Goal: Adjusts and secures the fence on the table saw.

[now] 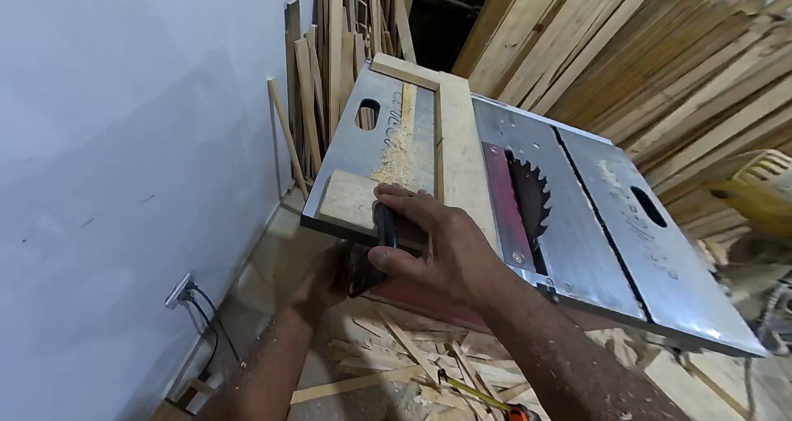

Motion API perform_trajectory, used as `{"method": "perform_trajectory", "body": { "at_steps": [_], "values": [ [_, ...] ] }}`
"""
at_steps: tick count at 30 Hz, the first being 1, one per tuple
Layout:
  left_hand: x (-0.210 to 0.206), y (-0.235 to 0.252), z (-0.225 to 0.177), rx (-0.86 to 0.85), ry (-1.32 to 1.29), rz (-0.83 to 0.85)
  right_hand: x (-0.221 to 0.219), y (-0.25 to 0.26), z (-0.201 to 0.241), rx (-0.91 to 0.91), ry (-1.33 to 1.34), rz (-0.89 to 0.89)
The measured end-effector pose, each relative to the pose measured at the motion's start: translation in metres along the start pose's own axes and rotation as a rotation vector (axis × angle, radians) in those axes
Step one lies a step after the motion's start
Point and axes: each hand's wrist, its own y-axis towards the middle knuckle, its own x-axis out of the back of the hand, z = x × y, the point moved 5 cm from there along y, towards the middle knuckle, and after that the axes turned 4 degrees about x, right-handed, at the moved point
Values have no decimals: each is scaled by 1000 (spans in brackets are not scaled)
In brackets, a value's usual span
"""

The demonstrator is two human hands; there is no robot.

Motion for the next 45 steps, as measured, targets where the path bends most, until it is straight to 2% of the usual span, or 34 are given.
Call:
{"method": "perform_trajectory", "body": {
  "at_steps": [2, 4, 7, 11, 13, 17, 20, 26, 29, 32, 35, 39, 44, 45],
  "values": [
    [5, 4, -1, 119, 47, -2, 1, 0, 0, -4, -2, 9],
    [8, 6, -3, 151, 114, 27, 1, 0, 0, -6, -4, 15],
    [15, 5, -4, 67, 131, 89, 0, 1, 0, 5, 3, 3],
    [20, -11, 5, -77, -31, 33, 0, 2, 1, 13, 13, -11],
    [24, -16, 9, -151, -31, -8, 0, 2, 1, 17, 13, -8],
    [26, -28, 10, -142, 194, -244, 0, 2, 1, 13, 10, -4],
    [22, -26, 11, -154, 361, -278, -2, 2, -2, 3, 2, -10],
    [25, -26, 9, -395, 823, -434, -2, 1, -3, 14, 3, -17],
    [41, -42, 15, -597, 922, -526, -1, 1, -2, 2, 14, -17],
    [64, -57, 22, -830, 870, -469, 0, 1, 0, -6, 20, -13],
    [69, -62, 20, -926, 603, -326, -1, 2, 0, 5, 12, -20],
    [55, -27, 12, -763, 221, -182, -2, 2, 0, 29, -4, -23],
    [47, -14, 37, -585, 29, 189, -3, 1, 1, 36, -13, -29],
    [48, -14, 42, -564, -6, 203, -3, 1, 0, 39, -13, -36]
  ]
}}
